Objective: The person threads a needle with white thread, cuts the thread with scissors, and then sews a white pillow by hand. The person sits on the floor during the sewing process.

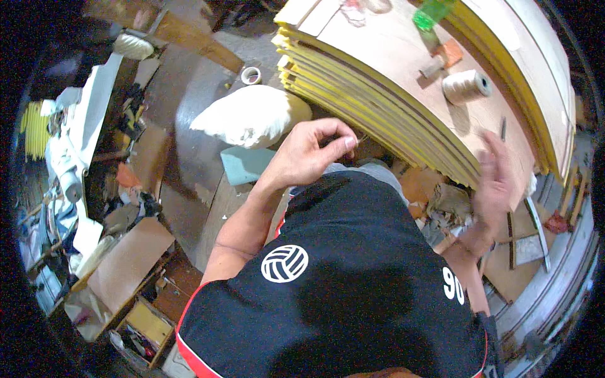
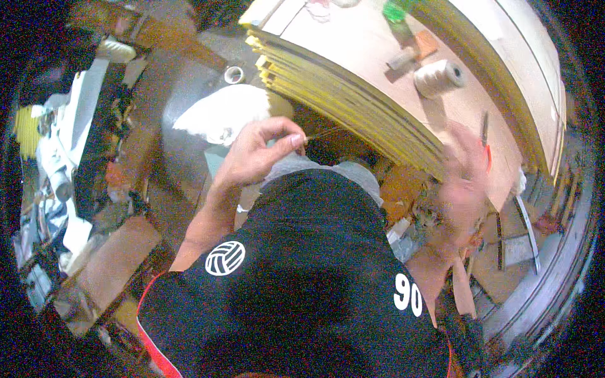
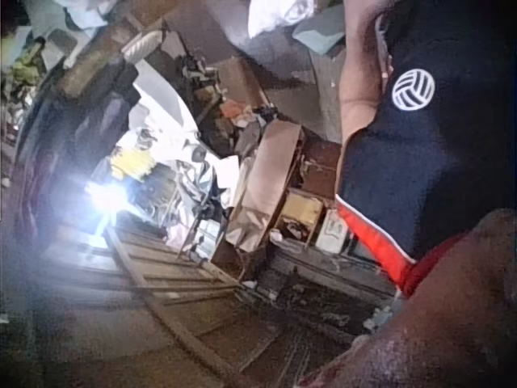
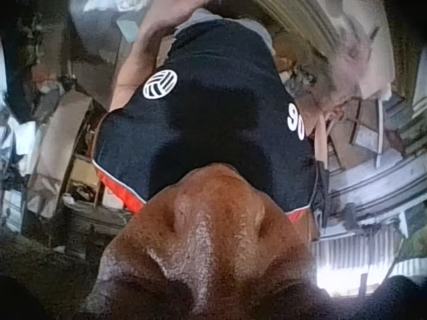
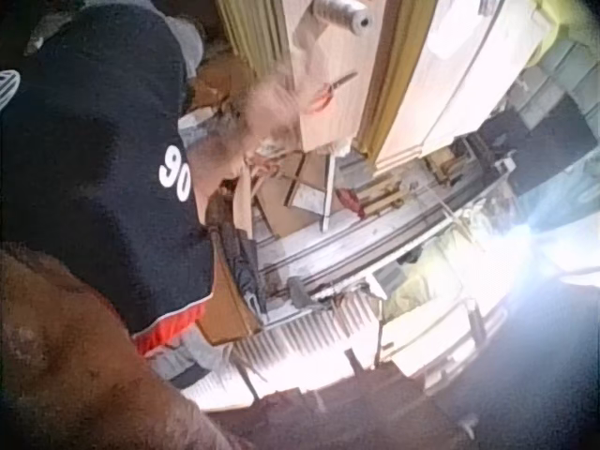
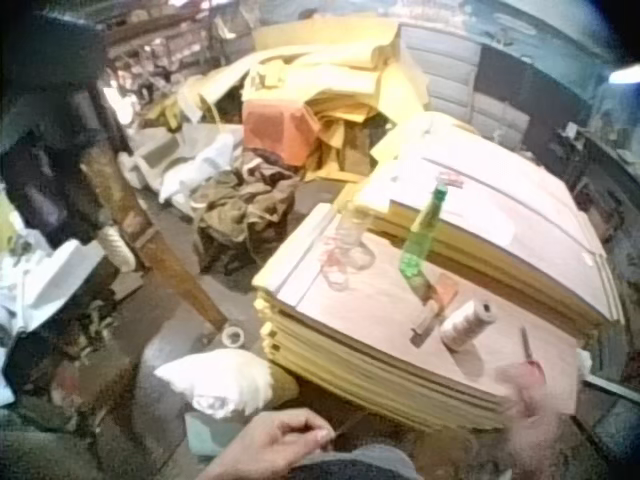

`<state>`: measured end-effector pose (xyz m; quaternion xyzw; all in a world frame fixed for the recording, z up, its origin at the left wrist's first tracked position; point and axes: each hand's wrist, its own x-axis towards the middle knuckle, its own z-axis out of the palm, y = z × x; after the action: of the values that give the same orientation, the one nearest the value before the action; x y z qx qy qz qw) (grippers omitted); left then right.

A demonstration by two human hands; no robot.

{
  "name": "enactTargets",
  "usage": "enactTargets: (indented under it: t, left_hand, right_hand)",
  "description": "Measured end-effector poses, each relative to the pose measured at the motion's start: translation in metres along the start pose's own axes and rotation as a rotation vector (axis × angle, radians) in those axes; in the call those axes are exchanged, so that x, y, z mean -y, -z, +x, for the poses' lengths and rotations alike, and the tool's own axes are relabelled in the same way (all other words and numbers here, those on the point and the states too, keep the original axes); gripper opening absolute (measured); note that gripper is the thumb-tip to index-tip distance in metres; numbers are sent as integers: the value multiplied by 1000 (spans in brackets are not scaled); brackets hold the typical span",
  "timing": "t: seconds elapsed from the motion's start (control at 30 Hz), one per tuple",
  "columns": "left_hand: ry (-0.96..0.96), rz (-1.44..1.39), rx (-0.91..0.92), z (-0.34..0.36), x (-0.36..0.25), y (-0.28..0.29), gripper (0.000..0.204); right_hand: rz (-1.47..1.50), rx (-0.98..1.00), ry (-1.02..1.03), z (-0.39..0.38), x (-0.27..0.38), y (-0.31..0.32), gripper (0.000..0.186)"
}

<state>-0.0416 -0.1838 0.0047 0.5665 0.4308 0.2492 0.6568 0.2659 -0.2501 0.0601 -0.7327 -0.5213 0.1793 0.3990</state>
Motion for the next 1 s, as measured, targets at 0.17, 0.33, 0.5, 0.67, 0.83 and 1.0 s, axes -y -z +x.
enactTargets:
  t: [0.17,0.33,0.5,0.67,0.83,1.0]
  left_hand:
    - [-267,461,35,-3,-19,-15,12]
    - [-386,730,-74,-11,-13,-15,10]
    - [-462,756,-98,-3,14,-20,12]
    - [-526,685,-420,3,25,-29,17]
    - [-176,153,-209,-9,27,-34,21]
    - [43,-391,-120,-4,33,-56,31]
  right_hand:
    - [452,642,286,-20,18,-97,34]
    - [473,762,-156,-38,15,-106,30]
    - [322,741,-169,-35,11,-104,23]
    - [319,604,-266,-39,-5,-103,17]
    - [470,415,-269,-41,0,-109,13]
    - [451,370,-44,-45,4,-108,12]
